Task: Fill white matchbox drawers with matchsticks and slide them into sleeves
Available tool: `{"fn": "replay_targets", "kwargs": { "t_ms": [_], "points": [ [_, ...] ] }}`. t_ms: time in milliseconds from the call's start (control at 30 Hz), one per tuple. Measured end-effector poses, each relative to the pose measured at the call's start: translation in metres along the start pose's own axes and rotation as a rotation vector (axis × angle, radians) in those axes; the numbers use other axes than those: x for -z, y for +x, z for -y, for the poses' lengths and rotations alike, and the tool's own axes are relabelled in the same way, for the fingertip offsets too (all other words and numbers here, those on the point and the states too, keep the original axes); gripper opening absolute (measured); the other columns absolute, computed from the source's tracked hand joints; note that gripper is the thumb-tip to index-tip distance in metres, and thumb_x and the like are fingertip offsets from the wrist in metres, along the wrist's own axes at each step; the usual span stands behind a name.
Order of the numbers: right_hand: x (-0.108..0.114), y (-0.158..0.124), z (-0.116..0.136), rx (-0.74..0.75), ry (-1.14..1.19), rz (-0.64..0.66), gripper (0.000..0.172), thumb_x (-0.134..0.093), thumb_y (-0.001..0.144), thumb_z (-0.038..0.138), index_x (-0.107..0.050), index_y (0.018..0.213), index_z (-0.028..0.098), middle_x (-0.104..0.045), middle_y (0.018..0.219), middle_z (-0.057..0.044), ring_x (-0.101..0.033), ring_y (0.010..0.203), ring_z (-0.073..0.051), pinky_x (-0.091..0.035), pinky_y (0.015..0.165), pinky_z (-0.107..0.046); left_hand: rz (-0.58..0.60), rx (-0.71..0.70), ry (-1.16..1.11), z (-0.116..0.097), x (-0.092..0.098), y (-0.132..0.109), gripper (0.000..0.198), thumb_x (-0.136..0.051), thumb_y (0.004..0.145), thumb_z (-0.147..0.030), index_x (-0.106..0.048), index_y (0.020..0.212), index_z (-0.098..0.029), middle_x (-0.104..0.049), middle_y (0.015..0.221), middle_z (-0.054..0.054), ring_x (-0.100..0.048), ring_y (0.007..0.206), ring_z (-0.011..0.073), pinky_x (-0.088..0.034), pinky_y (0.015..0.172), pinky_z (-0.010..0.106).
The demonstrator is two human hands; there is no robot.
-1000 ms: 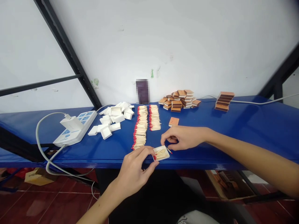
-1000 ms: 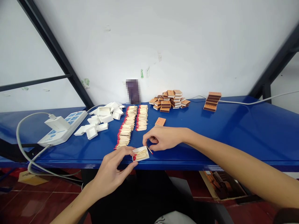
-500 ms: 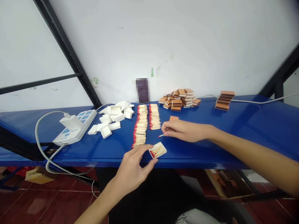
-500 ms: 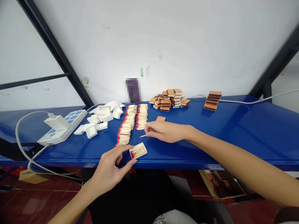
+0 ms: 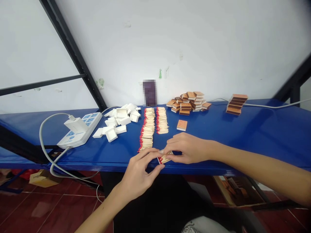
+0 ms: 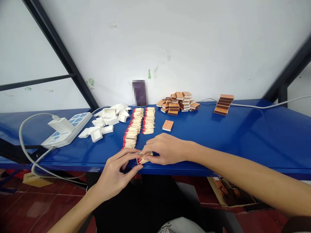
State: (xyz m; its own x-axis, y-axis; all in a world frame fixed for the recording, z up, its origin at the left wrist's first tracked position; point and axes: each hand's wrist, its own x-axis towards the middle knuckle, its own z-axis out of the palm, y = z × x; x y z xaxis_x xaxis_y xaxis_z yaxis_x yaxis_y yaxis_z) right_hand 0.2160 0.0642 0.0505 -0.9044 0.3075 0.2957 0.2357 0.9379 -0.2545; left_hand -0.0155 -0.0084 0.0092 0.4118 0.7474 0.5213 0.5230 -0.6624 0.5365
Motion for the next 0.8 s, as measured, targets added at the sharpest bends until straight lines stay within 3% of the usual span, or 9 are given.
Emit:
{"fn": "replay_targets", "kwargs": {
  "t_ms": [400,633,800],
  "points": [
    [-0.0004,0.0029,0.0005,-0.129,0.09,-0.06,0.013,-0.063,0.086,0.025,-0.071,0.08,0.016,-0.056,0.06,0.004,-0.049,0.056,-0.008,-0.033,0.057,-0.022,0.012,-0.015,0.03,0.0017,-0.0007,-0.0006,0.023,-0.064,0.093,-0.024,-0.066,0.116,-0.026,-0.065,0.121,0.004,-0.065,0.104,0.018,-0.053,0.095,0.032],
    [-0.003,0.0014,-0.0003,-0.081,0.15,-0.105,0.019,-0.062,0.086,0.029,-0.067,0.074,0.015,-0.051,0.058,0.004,-0.045,0.053,-0.007,-0.032,0.055,-0.021,0.062,-0.069,0.083,-0.0019,0.002,0.0004,0.025,-0.058,0.097,-0.023,-0.066,0.119,-0.028,-0.063,0.123,0.005,-0.064,0.11,0.0193,-0.052,0.095,0.033],
    [-0.0019,0.0019,0.0021,-0.045,0.204,-0.094,0.014,-0.06,0.083,0.021,-0.064,0.07,0.016,-0.049,0.057,0.005,-0.043,0.052,-0.007,-0.034,0.055,-0.021,0.062,-0.071,0.1,-0.0001,0.0009,0.0003,0.027,-0.057,0.097,-0.024,-0.063,0.123,-0.027,-0.063,0.124,0.006,-0.064,0.11,0.0196,-0.053,0.095,0.033]
  ]
}}
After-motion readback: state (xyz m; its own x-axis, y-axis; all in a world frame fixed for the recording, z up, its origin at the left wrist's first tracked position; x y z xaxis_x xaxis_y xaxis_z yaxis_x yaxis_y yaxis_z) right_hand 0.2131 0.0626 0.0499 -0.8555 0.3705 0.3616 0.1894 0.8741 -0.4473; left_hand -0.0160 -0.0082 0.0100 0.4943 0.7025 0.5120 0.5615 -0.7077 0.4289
